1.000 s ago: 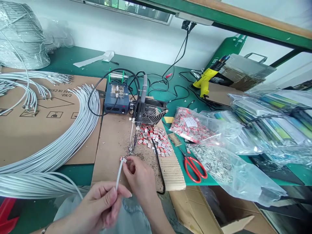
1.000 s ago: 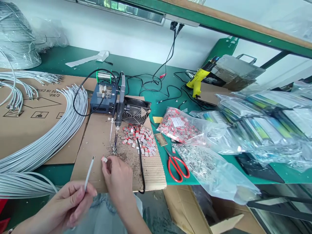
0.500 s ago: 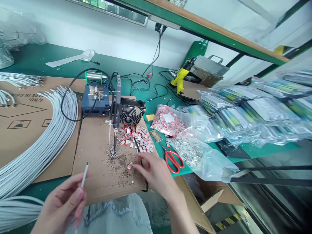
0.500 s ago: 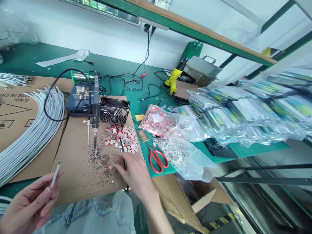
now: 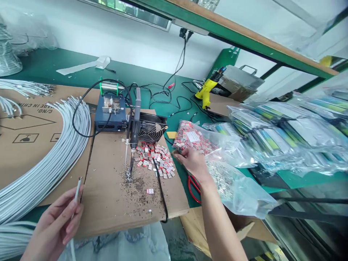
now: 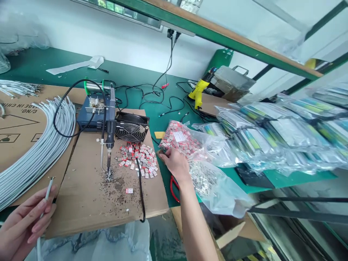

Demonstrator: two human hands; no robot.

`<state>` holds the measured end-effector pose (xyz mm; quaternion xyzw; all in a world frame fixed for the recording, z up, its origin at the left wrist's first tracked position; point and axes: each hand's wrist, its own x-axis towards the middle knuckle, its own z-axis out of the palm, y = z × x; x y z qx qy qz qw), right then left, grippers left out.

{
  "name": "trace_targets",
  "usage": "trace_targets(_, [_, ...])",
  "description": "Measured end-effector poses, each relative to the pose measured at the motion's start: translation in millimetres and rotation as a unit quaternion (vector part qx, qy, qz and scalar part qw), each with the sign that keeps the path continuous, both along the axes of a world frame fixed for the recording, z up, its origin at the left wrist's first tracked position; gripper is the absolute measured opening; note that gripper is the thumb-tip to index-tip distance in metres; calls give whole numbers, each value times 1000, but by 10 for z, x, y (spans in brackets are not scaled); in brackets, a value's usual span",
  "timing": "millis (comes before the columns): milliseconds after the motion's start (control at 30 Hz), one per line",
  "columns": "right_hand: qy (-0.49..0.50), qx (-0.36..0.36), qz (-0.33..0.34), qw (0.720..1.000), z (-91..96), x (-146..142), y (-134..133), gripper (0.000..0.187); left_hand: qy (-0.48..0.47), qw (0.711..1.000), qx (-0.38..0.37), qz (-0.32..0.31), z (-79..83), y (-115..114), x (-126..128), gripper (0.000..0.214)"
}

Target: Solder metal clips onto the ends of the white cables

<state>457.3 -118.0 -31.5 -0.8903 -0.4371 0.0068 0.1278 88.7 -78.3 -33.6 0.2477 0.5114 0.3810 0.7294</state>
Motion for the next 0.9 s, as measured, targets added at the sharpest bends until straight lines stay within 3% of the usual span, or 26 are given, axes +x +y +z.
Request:
trace_targets(133, [-1,91,27,995,101,-310,-140,31,-7,1000,-1,16,29,-7,35,39])
trace_targets(200, [-4,237,147,960,147,-635,-202,13,-14,1000,3,21,28,-13,35,35])
trace_targets(267, [24,273,256,927,169,-985,-227,7,-25,999,5,24,22,-19,32,31])
trace_targets(333, [8,249,311,917,169,-1269,-209,7,-35,999,6,24,14,-23,27,29])
trace_targets(433, [-43,222,337,914,145,-1478,-152,8,-43,999,7,21,3,-28,15,30])
trace_targets(567, [-22,168,351,921,139,-1490,-145,10,-54,998,5,17,-20,-28,-15,31])
trace_targets(767, [18,178,332,926,183,-1455,-192,8,-69,998,8,-9,-60,-16,-63,27])
trace_targets(900, [110,161,297,935,149,-1390,-175,7,-71,997,2,4,-39,-20,-50,25])
